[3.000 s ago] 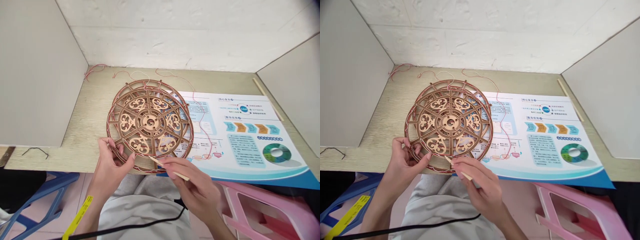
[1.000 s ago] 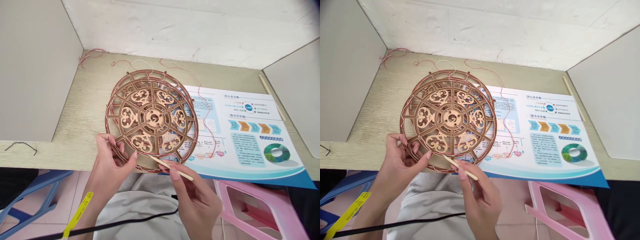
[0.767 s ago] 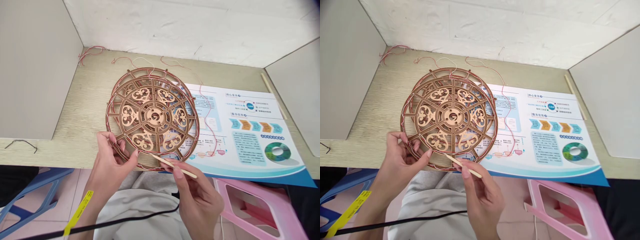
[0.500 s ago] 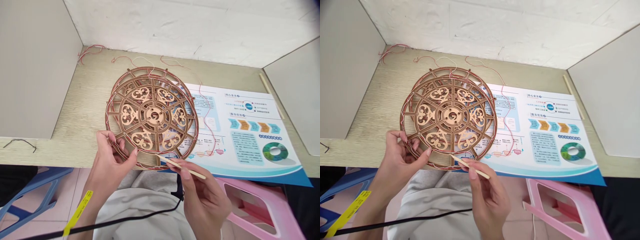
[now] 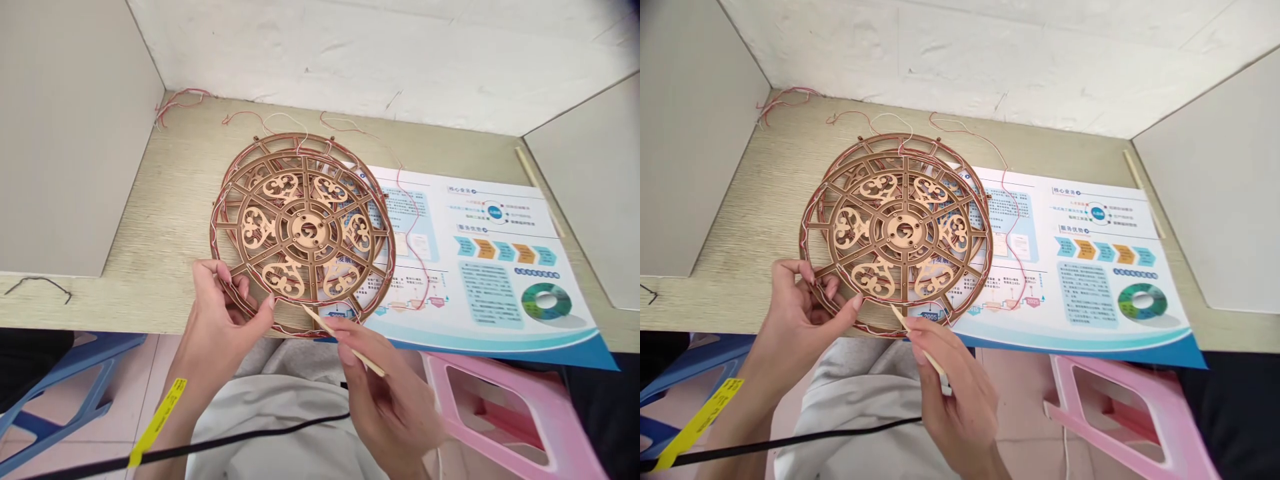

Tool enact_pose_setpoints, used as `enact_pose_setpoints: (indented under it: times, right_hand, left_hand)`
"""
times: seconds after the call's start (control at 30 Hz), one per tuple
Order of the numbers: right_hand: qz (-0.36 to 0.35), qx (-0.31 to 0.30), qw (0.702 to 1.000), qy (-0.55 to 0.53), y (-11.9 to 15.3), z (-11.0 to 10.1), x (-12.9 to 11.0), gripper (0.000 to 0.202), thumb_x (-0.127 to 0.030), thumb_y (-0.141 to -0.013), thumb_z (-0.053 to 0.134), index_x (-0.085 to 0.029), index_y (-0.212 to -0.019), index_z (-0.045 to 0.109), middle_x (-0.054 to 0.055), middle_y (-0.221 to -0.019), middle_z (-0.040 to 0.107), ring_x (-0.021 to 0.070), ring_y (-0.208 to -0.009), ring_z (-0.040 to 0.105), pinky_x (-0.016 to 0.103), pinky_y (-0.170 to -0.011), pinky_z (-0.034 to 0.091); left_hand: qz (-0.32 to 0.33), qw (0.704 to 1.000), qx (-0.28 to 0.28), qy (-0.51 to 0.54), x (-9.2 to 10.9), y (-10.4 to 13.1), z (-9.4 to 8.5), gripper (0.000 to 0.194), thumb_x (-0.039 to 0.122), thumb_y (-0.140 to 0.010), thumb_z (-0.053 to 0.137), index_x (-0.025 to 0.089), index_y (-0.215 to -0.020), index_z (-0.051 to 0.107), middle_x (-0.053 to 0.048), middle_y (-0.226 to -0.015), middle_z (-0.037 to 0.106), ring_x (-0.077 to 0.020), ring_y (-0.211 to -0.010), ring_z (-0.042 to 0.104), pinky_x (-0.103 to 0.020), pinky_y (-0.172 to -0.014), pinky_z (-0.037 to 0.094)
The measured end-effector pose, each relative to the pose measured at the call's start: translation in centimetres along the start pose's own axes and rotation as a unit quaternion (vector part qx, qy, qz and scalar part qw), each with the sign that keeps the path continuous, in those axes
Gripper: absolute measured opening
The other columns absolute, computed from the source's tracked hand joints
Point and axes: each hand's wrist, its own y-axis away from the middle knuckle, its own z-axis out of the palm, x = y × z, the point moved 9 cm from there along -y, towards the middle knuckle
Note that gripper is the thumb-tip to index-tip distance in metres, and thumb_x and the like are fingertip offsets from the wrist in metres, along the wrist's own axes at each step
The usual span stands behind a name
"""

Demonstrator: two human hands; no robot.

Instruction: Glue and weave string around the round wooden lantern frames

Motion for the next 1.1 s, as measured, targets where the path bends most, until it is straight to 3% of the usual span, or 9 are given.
enact_pose_setpoints:
  times: [0.17,0.4,0.63,1.1]
  right_hand:
    - [-0.016,0.038,0.999,0.006,0.06,-0.75,-0.12,0.05,0.011,-0.085,0.059,-0.018,-0.125,0.069,0.008,-0.111,0.079,0.0173,-0.107,0.075,0.031,-0.093,0.064]
    - [-0.013,0.002,1.0,0.018,-0.07,0.0,0.01,0.044,0.008,-0.088,0.059,-0.018,-0.122,0.069,0.01,-0.111,0.079,0.0192,-0.105,0.076,0.032,-0.089,0.066]
    - [-0.007,0.033,0.999,0.007,0.01,-0.46,0.12,0.049,0.009,-0.085,0.061,-0.02,-0.124,0.069,0.009,-0.111,0.08,0.0211,-0.104,0.077,0.034,-0.087,0.067]
    - [-0.016,0.006,1.0,-0.009,0.06,-0.18,-0.11,0.048,0.01,-0.086,0.059,-0.017,-0.124,0.068,0.009,-0.112,0.078,0.0179,-0.108,0.074,0.03,-0.092,0.064]
  left_hand:
    - [0.001,1.0,-0.002,-0.004,0.02,0.04,0.03,0.05,0.035,-0.076,0.071,0.03,-0.094,0.024,0.008,-0.084,0.047,-0.0077,-0.058,0.05,-0.019,-0.048,0.045]
    - [0.006,1.0,0.006,-0.003,0.26,0.04,0.01,0.05,0.035,-0.076,0.07,0.029,-0.093,0.024,0.008,-0.083,0.046,-0.0078,-0.058,0.051,-0.019,-0.047,0.043]
    - [-0.007,1.0,0.001,0.017,0.02,0.05,0.04,0.052,0.032,-0.074,0.073,0.029,-0.094,0.025,0.008,-0.084,0.047,-0.008,-0.06,0.052,-0.019,-0.048,0.044]
    - [-0.002,1.0,0.005,0.014,0.14,0.02,0.03,0.052,0.031,-0.075,0.073,0.029,-0.094,0.025,0.008,-0.084,0.047,-0.0079,-0.06,0.051,-0.018,-0.047,0.041]
